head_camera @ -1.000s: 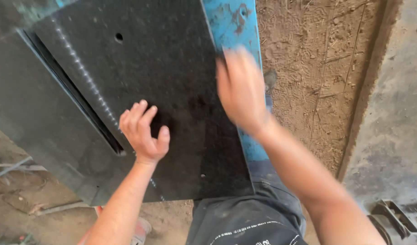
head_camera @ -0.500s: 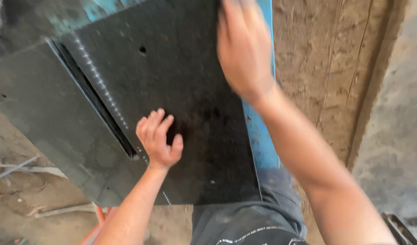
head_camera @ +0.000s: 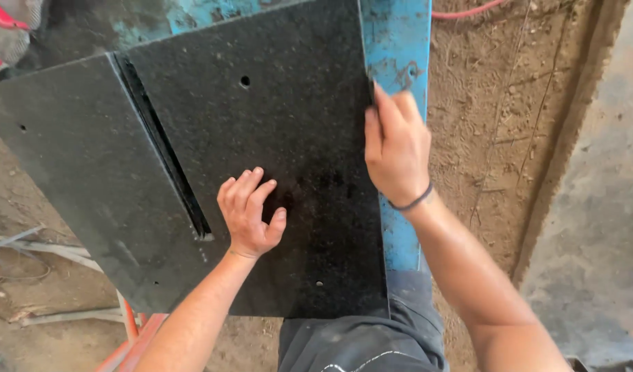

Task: Sanding the edges and surface of a black metal plate using a sanding block

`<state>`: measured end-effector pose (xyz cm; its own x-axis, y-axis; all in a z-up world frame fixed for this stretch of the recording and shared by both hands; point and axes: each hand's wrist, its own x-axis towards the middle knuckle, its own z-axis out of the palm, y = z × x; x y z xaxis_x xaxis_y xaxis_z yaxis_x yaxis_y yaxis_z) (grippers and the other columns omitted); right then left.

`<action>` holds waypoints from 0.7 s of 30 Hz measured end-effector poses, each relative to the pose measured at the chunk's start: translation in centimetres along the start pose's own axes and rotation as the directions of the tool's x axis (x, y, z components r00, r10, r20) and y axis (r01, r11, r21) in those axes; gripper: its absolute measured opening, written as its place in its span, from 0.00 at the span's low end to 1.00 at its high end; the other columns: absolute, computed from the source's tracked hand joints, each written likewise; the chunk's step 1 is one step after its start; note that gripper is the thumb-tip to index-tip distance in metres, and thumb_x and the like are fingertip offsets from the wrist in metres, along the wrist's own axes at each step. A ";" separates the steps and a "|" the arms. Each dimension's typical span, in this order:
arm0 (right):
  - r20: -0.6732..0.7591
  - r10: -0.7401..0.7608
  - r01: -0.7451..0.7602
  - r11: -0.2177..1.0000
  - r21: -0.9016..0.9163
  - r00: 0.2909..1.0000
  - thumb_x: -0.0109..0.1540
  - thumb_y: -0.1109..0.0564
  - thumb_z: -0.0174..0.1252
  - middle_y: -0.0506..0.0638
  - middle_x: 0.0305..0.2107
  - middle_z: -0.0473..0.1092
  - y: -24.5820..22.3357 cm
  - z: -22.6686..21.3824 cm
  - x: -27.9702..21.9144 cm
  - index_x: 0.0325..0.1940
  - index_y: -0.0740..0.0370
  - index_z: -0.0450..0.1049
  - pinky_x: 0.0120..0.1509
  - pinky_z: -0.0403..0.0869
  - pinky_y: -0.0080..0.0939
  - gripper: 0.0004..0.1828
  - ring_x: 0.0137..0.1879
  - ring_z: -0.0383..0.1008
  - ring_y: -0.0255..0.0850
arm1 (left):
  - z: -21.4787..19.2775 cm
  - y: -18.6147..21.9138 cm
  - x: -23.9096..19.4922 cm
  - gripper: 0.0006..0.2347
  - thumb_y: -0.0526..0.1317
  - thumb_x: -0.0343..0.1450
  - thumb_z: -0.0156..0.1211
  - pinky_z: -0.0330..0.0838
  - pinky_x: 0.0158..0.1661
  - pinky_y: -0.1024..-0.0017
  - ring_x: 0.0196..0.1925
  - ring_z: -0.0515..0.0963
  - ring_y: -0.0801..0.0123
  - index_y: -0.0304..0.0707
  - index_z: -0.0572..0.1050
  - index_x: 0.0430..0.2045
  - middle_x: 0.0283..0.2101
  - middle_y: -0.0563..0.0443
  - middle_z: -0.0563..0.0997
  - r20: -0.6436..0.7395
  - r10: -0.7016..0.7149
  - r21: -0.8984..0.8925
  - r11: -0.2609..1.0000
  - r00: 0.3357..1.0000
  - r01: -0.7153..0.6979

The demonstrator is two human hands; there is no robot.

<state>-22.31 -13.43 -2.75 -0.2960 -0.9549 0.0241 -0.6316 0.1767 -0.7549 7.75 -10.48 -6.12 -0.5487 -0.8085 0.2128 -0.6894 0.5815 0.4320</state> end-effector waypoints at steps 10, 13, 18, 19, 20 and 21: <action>-0.081 -0.145 0.142 0.989 -0.049 0.986 0.73 0.62 0.43 0.62 0.42 0.66 1.6 1.5 2.6 0.60 0.68 0.67 0.40 0.64 0.57 0.13 0.43 0.66 0.62 | -0.6 0.6 -0.8 0.20 0.52 0.74 0.47 0.58 0.66 0.51 0.65 0.73 0.52 0.38 0.79 0.48 0.61 0.42 0.76 0.031 -0.020 -0.045 0.999 0.999 0.022; -0.044 -0.103 0.102 0.994 -0.032 0.994 0.74 0.62 0.42 0.61 0.39 0.64 0.8 1.1 2.3 0.64 0.70 0.66 0.41 0.65 0.54 0.16 0.40 0.65 0.55 | -0.1 -0.1 0.2 0.20 0.53 0.74 0.46 0.57 0.67 0.52 0.64 0.73 0.53 0.40 0.79 0.48 0.61 0.43 0.76 0.004 -0.005 -0.036 0.999 1.000 0.006; -0.243 -0.134 0.144 0.989 0.023 0.961 0.68 0.61 0.45 0.65 0.41 0.71 2.6 3.3 8.5 0.44 0.67 0.69 0.48 0.67 0.58 0.08 0.48 0.70 0.66 | 0.0 0.1 -0.1 0.20 0.54 0.75 0.44 0.57 0.66 0.55 0.63 0.74 0.53 0.39 0.79 0.45 0.60 0.43 0.76 0.016 0.008 -0.036 0.999 1.000 -0.008; -0.200 -0.126 0.130 0.991 0.011 0.972 0.71 0.60 0.44 0.63 0.42 0.68 2.5 3.1 7.0 0.55 0.67 0.67 0.51 0.68 0.57 0.11 0.49 0.69 0.63 | 0.0 0.1 -0.1 0.21 0.54 0.75 0.44 0.57 0.66 0.54 0.63 0.74 0.53 0.39 0.79 0.45 0.60 0.43 0.76 0.009 0.005 -0.045 0.999 1.000 -0.004; -0.156 -0.116 0.118 0.993 -0.001 0.981 0.75 0.60 0.44 0.62 0.42 0.65 2.2 2.8 5.7 0.66 0.67 0.65 0.54 0.69 0.57 0.17 0.50 0.69 0.61 | -0.1 0.1 0.0 0.21 0.54 0.75 0.43 0.57 0.67 0.54 0.63 0.74 0.53 0.39 0.79 0.45 0.60 0.43 0.76 0.003 0.001 -0.055 0.998 1.000 -0.001; -0.170 -0.113 0.114 0.993 -0.005 0.979 0.75 0.60 0.44 0.62 0.42 0.65 2.3 2.7 3.6 0.66 0.67 0.65 0.54 0.69 0.57 0.17 0.50 0.69 0.61 | 0.0 -0.2 -0.2 0.21 0.54 0.75 0.43 0.57 0.67 0.54 0.63 0.74 0.53 0.39 0.79 0.45 0.60 0.43 0.76 0.003 0.015 -0.057 0.998 1.000 -0.015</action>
<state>-22.88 -17.16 -6.17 -0.3404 -0.9141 0.2204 -0.6645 0.0680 -0.7442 7.97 -10.41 -6.28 -0.5605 -0.7992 0.2172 -0.6527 0.5877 0.4781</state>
